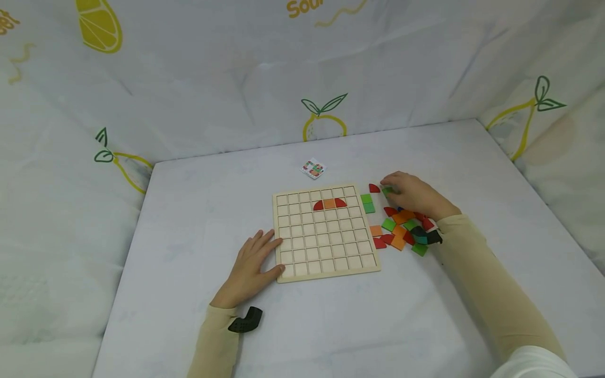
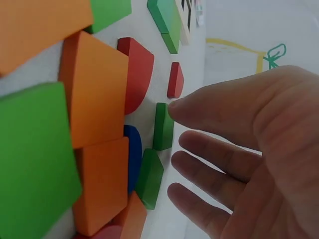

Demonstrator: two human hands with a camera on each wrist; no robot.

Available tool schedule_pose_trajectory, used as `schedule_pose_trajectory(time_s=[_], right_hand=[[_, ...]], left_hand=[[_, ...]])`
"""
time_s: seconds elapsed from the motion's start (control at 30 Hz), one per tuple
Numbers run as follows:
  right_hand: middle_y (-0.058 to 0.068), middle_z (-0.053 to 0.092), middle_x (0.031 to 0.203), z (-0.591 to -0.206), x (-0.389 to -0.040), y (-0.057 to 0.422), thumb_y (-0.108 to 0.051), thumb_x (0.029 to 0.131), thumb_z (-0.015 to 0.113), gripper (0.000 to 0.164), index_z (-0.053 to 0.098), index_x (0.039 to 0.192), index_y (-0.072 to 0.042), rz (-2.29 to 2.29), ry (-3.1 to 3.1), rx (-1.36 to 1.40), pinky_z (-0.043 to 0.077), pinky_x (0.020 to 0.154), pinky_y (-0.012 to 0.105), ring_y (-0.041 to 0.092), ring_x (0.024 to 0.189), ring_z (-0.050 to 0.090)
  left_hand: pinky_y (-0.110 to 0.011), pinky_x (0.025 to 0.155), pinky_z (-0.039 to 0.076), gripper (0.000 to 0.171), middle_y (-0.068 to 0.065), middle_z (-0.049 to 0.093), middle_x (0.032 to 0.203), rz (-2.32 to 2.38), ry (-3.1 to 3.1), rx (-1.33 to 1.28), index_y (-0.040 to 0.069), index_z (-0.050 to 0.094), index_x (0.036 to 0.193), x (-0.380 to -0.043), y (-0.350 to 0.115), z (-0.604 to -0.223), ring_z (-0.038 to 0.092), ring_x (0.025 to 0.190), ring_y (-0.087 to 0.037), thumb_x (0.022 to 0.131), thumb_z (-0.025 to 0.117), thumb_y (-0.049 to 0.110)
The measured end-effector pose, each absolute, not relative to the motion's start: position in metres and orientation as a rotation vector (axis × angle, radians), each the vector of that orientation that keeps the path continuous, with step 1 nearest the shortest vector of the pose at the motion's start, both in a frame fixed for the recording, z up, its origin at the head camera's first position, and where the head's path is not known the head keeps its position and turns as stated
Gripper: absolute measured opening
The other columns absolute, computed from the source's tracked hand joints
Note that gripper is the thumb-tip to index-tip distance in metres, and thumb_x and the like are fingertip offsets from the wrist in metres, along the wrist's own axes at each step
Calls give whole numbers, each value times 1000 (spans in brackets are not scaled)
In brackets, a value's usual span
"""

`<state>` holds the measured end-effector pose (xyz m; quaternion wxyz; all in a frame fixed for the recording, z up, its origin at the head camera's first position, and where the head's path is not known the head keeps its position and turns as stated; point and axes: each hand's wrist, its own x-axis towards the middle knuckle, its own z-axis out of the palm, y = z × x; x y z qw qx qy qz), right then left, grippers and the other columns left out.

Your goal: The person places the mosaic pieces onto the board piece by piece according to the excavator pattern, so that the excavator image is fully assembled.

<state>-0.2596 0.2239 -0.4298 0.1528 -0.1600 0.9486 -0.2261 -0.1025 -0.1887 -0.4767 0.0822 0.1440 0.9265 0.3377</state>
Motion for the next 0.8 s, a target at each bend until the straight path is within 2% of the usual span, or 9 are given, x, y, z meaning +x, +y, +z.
schedule_pose_trajectory(time_s=[0.2, 0.33, 0.67, 0.8], right_hand=[[26, 53, 140, -433, -259, 223, -8, 96, 58, 41, 60, 136, 2, -580, 2748, -466, 47, 108, 60, 41, 124, 49], [25, 53, 142, -435, -258, 220, -6, 96, 58, 40, 60, 135, 2, -587, 2746, -488, 43, 112, 60, 41, 128, 46], [21, 59, 134, -435, -257, 215, -7, 95, 59, 38, 62, 132, 0, -535, 2797, -472, 49, 107, 57, 36, 117, 51], [20, 60, 131, -434, -255, 216, -8, 95, 60, 32, 68, 126, -1, -556, 2806, -468, 49, 106, 57, 35, 116, 53]], left_hand=[[-53, 130, 6, 65, -5, 31, 167, 997, 2767, 433, 17, 48, 151, -103, -189, -478, 13, 160, -30, 92, 72, 30], [-53, 130, 6, 65, -5, 31, 167, 1001, 2761, 430, 16, 48, 151, -103, -189, -477, 13, 160, -30, 92, 72, 30], [-54, 130, 5, 65, -5, 31, 167, 1012, 2762, 429, 16, 48, 151, -103, -189, -477, 12, 160, -30, 92, 72, 29], [-54, 130, 5, 65, -5, 30, 167, 1019, 2754, 427, 16, 48, 151, -103, -189, -477, 12, 160, -30, 92, 72, 29]])
